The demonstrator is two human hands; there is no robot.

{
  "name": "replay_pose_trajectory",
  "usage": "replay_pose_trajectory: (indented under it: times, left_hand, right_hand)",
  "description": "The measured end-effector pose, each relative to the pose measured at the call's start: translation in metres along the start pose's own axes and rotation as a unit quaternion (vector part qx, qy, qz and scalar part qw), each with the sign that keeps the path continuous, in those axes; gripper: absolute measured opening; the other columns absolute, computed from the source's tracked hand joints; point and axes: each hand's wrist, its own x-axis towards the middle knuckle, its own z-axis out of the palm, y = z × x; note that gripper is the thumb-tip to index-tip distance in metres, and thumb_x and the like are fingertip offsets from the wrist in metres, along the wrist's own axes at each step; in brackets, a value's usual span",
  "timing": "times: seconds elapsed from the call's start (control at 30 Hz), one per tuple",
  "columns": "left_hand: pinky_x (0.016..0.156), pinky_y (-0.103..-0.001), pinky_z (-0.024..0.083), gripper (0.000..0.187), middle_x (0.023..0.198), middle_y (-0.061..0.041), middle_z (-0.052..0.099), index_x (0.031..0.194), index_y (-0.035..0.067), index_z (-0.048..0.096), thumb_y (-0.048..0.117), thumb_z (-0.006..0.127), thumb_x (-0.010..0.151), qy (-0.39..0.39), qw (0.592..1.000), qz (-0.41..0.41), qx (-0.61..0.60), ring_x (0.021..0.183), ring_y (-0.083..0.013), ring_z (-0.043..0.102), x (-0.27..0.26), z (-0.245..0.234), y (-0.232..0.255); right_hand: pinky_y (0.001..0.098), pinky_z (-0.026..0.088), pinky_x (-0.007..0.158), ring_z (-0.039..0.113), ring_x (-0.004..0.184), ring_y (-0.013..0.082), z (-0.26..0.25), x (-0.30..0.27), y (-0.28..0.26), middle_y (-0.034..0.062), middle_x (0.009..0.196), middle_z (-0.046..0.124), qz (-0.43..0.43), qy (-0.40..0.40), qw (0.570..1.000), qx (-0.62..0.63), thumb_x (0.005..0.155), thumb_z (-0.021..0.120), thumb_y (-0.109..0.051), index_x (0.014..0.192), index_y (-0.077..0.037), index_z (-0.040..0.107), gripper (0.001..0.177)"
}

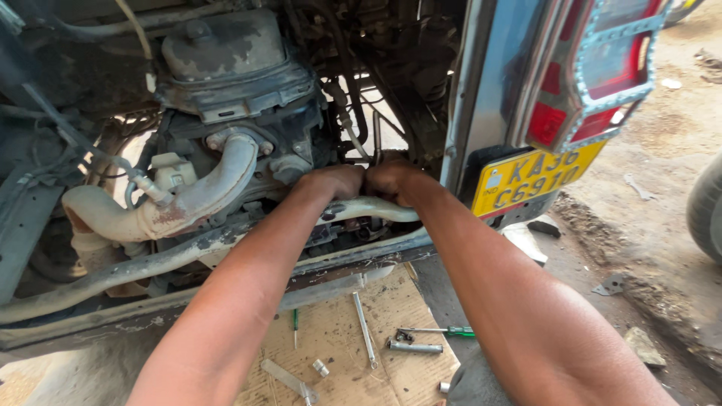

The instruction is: The person manipulates engine components and bolts inside a vehicle compartment by hand and using a wrench, while a second person assists in holding parts.

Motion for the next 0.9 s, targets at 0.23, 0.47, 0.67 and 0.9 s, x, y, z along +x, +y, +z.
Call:
replay_pose_trajectory:
  times: [0.23,0.47,0.67,0.9]
  left_hand:
    - [0.096,-0.041,0.056,0.062,0.132,-0.017,0.069,0.131,0.006,0.067,0.024,0.086,0.075,0.031,0.999,0.003,-0.015,0.120,-0.0296,0.068,0.004,0.003,-0.008]
    - [0.092,-0.042,0.056,0.051,0.124,-0.015,0.072,0.127,0.007,0.070,0.027,0.077,0.081,0.014,1.000,0.000,-0.015,0.111,-0.0286,0.070,-0.013,-0.005,0.003]
    - [0.089,-0.043,0.057,0.043,0.117,-0.014,0.074,0.123,0.009,0.071,0.030,0.070,0.085,-0.007,1.000,0.001,-0.021,0.103,-0.0278,0.072,-0.010,-0.008,0.014]
    - [0.085,-0.043,0.057,0.039,0.109,-0.012,0.076,0.118,0.010,0.074,0.034,0.061,0.091,-0.069,0.996,-0.008,-0.053,0.094,-0.0269,0.074,-0.014,-0.010,0.016]
  right_hand:
    - [0.0424,0.060,0.083,0.070,0.099,0.0282,-0.003,-0.029,-0.007,0.0238,0.119,0.067,-0.038,-0.011,0.996,-0.075,0.084,0.066,-0.005,0.130,0.010,0.055,0.050]
    - [0.0512,0.051,0.099,0.061,0.118,0.0335,0.002,-0.047,-0.021,0.0219,0.132,0.061,-0.019,-0.009,1.000,-0.021,0.091,0.057,-0.025,0.136,0.003,0.057,0.054]
    - [0.0457,0.052,0.101,0.066,0.117,0.0320,-0.005,-0.093,-0.046,0.0223,0.125,0.066,-0.147,0.125,0.968,-0.160,0.082,0.076,-0.039,0.132,0.002,0.056,0.068]
    - [0.0482,0.053,0.080,0.067,0.086,0.0304,-0.028,-0.134,-0.019,0.0156,0.089,0.072,-0.281,0.041,0.925,-0.252,0.082,0.073,-0.029,0.099,-0.001,0.073,0.033]
